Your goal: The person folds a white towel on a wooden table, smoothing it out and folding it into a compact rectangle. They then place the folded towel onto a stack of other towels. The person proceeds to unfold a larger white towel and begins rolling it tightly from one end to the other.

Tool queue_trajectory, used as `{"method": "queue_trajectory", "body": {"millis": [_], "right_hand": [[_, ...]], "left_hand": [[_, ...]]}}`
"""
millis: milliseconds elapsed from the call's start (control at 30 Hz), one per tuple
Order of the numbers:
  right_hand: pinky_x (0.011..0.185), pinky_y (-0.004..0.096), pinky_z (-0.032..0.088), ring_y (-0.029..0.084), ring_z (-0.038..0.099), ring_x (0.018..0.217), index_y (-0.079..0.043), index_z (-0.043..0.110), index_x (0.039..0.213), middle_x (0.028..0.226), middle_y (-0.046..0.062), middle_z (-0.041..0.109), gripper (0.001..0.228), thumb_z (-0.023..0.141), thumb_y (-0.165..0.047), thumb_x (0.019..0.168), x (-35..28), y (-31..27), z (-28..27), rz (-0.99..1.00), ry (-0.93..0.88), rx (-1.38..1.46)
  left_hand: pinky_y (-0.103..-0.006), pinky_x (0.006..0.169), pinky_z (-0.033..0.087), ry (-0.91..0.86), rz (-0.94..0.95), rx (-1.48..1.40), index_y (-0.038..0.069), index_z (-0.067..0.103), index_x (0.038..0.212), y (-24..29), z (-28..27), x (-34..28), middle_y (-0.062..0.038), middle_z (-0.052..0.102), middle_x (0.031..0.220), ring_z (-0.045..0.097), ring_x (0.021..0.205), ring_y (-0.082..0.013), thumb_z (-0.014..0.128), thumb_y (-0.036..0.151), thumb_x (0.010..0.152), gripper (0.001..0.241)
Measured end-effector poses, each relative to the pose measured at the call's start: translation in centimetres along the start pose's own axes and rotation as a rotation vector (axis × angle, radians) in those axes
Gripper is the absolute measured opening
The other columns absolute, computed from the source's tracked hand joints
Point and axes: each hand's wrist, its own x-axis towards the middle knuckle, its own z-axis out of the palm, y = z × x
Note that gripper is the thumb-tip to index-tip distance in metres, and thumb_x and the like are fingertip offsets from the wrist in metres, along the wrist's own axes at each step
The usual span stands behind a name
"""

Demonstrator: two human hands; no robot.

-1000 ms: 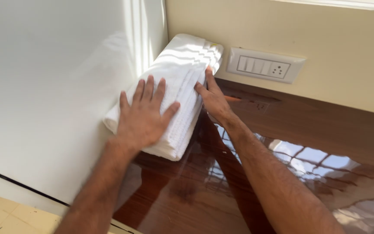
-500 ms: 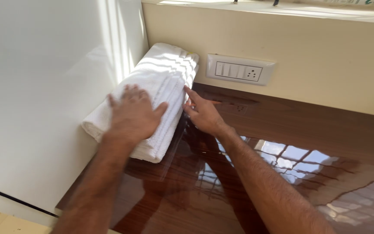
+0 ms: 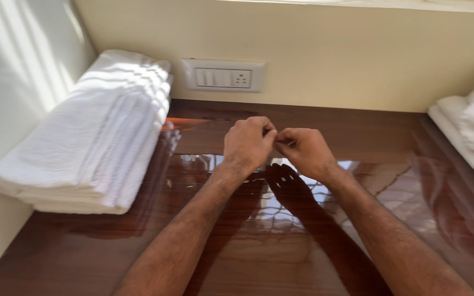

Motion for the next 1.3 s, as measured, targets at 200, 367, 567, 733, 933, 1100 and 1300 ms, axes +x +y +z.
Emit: {"method": "queue_trajectory", "body": {"millis": [200,367,567,733,933,1100,1300], "right_hand": [[0.074,0.035,0.062,0.018,0.078,0.088,-0.004,0.074,0.11,0.098,0.012,0.08,0.02,0.068,-0.017,0.097,-5.5,4.3,-7.5,0.235,0.203,-0.032],[0.106,0.049,0.053,0.036,0.066,0.121,-0.001,0.073,0.121,0.122,0.02,0.074,0.026,0.068,-0.013,0.098,-9.6,9.1,-15.2,-0.007,0.462,-0.581],[0.124,0.056,0.018,0.041,0.026,0.156,-0.001,0.044,0.157,0.168,0.026,0.033,0.077,0.066,-0.044,0.097,-13.4,19.4,-29.5,0.32,0.389,-1.254],[0.123,0.056,0.011,0.04,0.012,0.157,-0.004,0.028,0.161,0.17,0.025,0.019,0.104,0.049,-0.074,0.088,-16.3,25.2,-37.0,0.588,0.447,-1.316],[0.112,0.071,0.034,0.053,0.028,0.149,-0.011,0.024,0.167,0.168,0.032,0.021,0.136,0.061,-0.095,0.066,-15.3,21.6,-37.7,1.0,0.244,-1.158],[0.101,0.065,0.057,0.054,0.065,0.125,-0.003,0.024,0.169,0.15,0.034,0.054,0.153,0.083,-0.084,0.053,-14.6,23.7,-40.3,1.031,0.239,-0.988],[0.074,0.051,0.063,0.052,0.076,0.077,0.028,0.043,0.139,0.112,0.044,0.071,0.122,0.092,-0.067,0.081,-14.6,32.3,-45.0,0.917,0.556,-0.579]], "left_hand": [[-0.0502,0.1,0.053,-0.043,0.315,-0.098,0.01,0.06,0.134,6.5,9.1,1.7,-0.015,0.069,0.128,0.064,0.121,-0.0359,0.068,0.024,0.093,0.044],[-0.0496,0.11,0.05,-0.145,0.546,-0.226,0.016,0.032,0.159,14.1,16.6,3.0,-0.012,0.046,0.162,0.055,0.138,-0.0351,0.059,0.009,0.093,0.071],[-0.0499,0.114,0.043,-0.371,0.658,-0.182,0.019,0.008,0.161,25.2,24.3,3.8,-0.015,0.021,0.168,0.042,0.143,-0.0353,0.076,0.024,0.083,0.103],[-0.0479,0.118,0.038,-0.556,0.671,-0.132,0.018,0.002,0.162,29.4,27.2,2.2,-0.015,0.014,0.17,0.035,0.149,-0.0327,0.074,0.033,0.087,0.105],[-0.0495,0.12,0.035,-0.632,0.65,-0.177,0.012,0.012,0.161,27.5,29.5,2.8,-0.016,0.023,0.168,0.037,0.148,-0.0324,0.069,0.033,0.094,0.091],[-0.048,0.119,0.042,-0.689,0.525,-0.191,0.011,0.021,0.162,25.2,28.9,3.0,-0.017,0.048,0.155,0.048,0.144,-0.0285,0.063,0.033,0.097,0.081],[-0.048,0.118,0.042,-0.721,0.473,-0.265,0.009,0.02,0.162,23.9,28.5,3.1,-0.019,0.047,0.154,0.047,0.143,-0.031,0.065,0.035,0.096,0.083]]}}
